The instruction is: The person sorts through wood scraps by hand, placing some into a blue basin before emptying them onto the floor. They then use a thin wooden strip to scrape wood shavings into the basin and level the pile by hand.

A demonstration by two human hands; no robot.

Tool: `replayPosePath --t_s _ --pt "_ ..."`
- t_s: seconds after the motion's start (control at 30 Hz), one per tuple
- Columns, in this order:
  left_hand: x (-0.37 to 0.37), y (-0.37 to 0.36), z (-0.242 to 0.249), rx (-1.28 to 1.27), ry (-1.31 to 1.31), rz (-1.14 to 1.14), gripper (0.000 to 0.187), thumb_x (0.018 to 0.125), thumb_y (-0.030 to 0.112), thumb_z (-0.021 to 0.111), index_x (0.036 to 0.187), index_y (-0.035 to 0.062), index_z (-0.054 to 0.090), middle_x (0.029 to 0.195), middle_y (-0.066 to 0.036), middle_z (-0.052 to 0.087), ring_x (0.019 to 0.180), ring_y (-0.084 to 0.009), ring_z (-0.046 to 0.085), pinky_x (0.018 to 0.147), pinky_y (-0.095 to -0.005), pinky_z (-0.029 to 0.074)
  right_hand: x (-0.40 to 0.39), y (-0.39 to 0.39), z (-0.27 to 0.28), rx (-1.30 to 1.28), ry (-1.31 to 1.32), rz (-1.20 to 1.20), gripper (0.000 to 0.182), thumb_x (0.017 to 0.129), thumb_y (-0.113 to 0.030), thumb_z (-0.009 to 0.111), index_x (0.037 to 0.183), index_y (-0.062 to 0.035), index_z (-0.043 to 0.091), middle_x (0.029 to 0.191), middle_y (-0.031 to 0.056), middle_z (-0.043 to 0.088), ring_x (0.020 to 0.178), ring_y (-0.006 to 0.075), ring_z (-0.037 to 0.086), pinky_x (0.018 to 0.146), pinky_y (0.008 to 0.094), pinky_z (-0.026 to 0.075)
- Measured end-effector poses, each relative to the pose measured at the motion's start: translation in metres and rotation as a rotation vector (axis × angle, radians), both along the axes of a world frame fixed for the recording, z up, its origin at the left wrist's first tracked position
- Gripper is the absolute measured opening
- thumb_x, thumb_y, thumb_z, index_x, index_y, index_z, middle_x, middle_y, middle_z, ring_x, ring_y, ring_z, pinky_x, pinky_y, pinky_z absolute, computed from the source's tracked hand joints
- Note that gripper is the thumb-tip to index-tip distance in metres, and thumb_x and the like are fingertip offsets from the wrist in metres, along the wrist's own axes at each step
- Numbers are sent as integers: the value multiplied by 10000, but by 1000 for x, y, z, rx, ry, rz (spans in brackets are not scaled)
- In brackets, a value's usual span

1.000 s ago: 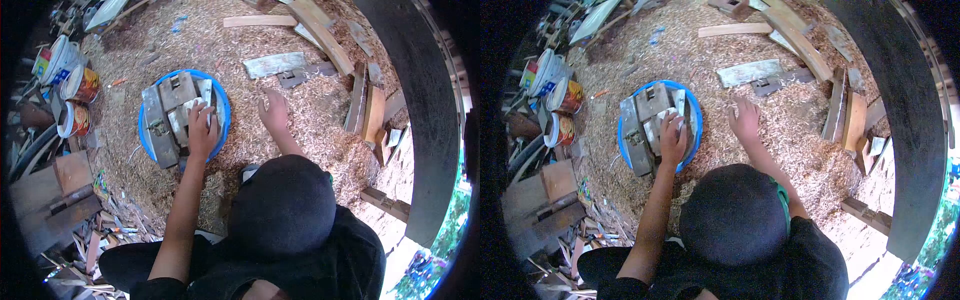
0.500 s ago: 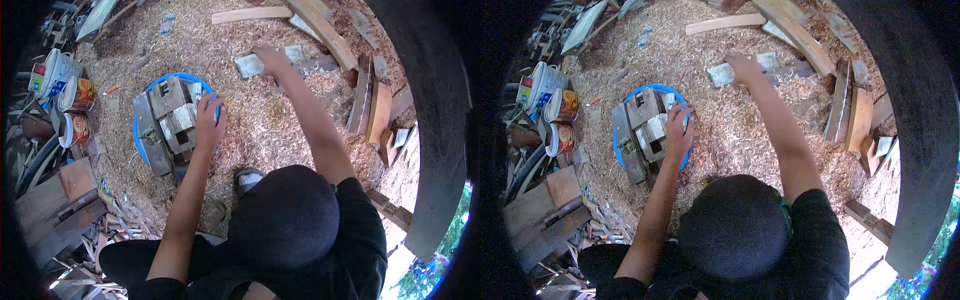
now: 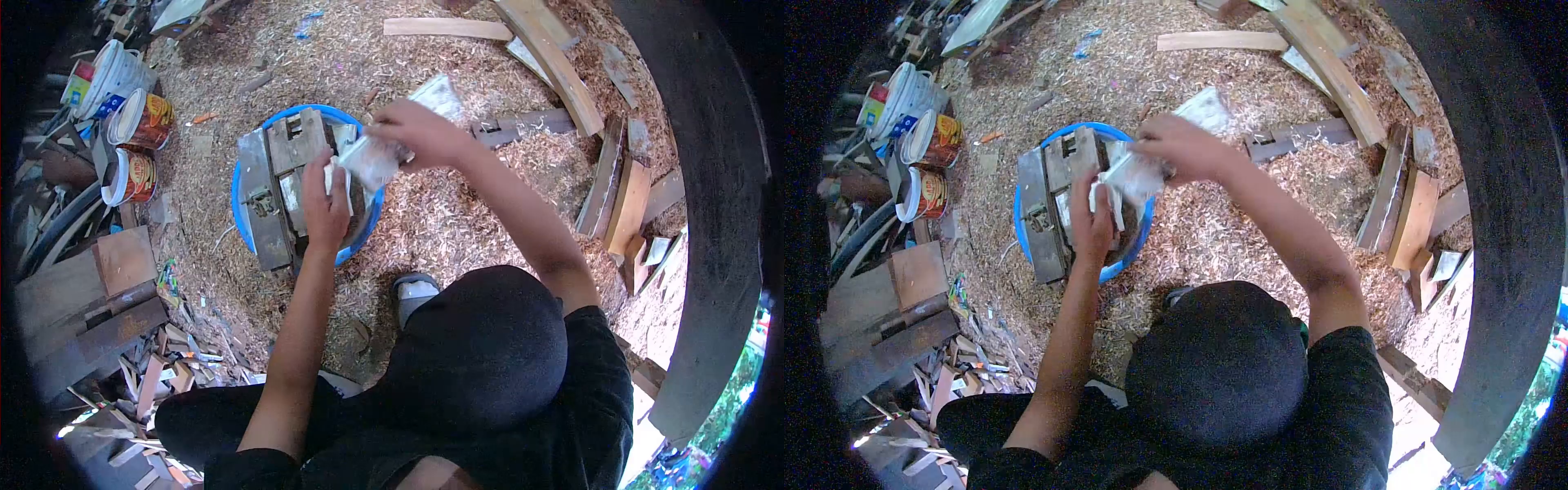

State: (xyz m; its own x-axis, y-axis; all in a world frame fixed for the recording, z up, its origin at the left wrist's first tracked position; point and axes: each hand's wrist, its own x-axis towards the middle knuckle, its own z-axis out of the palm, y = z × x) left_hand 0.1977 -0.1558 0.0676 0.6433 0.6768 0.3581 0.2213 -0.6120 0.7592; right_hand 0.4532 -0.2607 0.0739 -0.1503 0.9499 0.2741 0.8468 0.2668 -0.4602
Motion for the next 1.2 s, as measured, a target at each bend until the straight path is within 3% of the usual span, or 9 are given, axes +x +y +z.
replayPosePath --t_s 0.1,0.23,0.43,0.53,0.63,0.73,0.83,0.9,1.2 --pt "-24 19 19 -282 182 -35 246 1047 118 649 1261 6 691 1175 -171 694 1013 -293 698 904 -389 546 -36 24 15 6 -133 102 990 568 -149 967 1487 -228 608 1412 92 599 1349 315 567 1258 529 371" --pt "-65 29 17 -225 224 62 226 1032 114 681 1230 11 710 1020 -146 721 878 -215 710 790 -340 559 -68 59 19 -1 -188 186 983 620 -133 951 1517 -286 582 1472 59 582 1428 277 533 1315 558 285" --pt "-113 18 21 -407 84 280 290 1010 94 697 1288 9 687 1003 -162 734 851 -273 724 773 -382 570 -119 107 27 -49 -222 391 995 633 -98 944 1528 -311 567 1528 38 564 1476 258 501 1325 596 251" --pt "-127 16 21 -116 230 321 287 991 74 696 1273 18 695 1007 -167 725 883 -330 709 830 -418 566 -132 122 18 -85 -237 434 922 678 -79 914 1510 -311 589 1565 37 539 1506 269 472 1328 611 230" --pt "-139 15 22 213 524 377 261 910 117 762 1171 105 769 1268 -191 654 1211 -396 579 1033 -492 459 -131 129 -10 -93 -261 410 862 698 -112 915 1486 -288 614 1599 89 501 1534 301 429 1302 639 253" --pt "-148 17 15 265 448 352 250 877 141 788 1126 135 791 1363 -197 609 1265 -423 530 1079 -526 414 -114 115 -15 2 -54 46 930 653 -331 987 1488 -181 604 1554 256 502 1477 425 465 1180 594 407" --pt "-149 19 8 333 390 323 316 850 184 821 1163 153 780 1313 -155 658 1280 -418 558 1111 -551 386 -110 102 -35 -188 290 -248 1018 631 -392 1003 1498 -73 575 1558 295 491 1431 475 483 1160 598 408" --pt "-148 20 5 316 400 275 336 844 183 821 1173 140 775 1317 -121 669 1304 -405 547 1115 -548 379 -106 99 -44 -212 329 -146 1095 648 -483 983 1520 -2 528 1568 324 474 1447 511 454 1202 606 364" --pt "-153 13 10 233 509 118 508 786 292 901 1246 159 730 1251 -49 706 1336 -367 547 1152 -531 349 -107 93 -43 -316 240 -61 1220 685 -616 899 1657 -86 386 1727 276 289 1614 485 218 1287 694 80"
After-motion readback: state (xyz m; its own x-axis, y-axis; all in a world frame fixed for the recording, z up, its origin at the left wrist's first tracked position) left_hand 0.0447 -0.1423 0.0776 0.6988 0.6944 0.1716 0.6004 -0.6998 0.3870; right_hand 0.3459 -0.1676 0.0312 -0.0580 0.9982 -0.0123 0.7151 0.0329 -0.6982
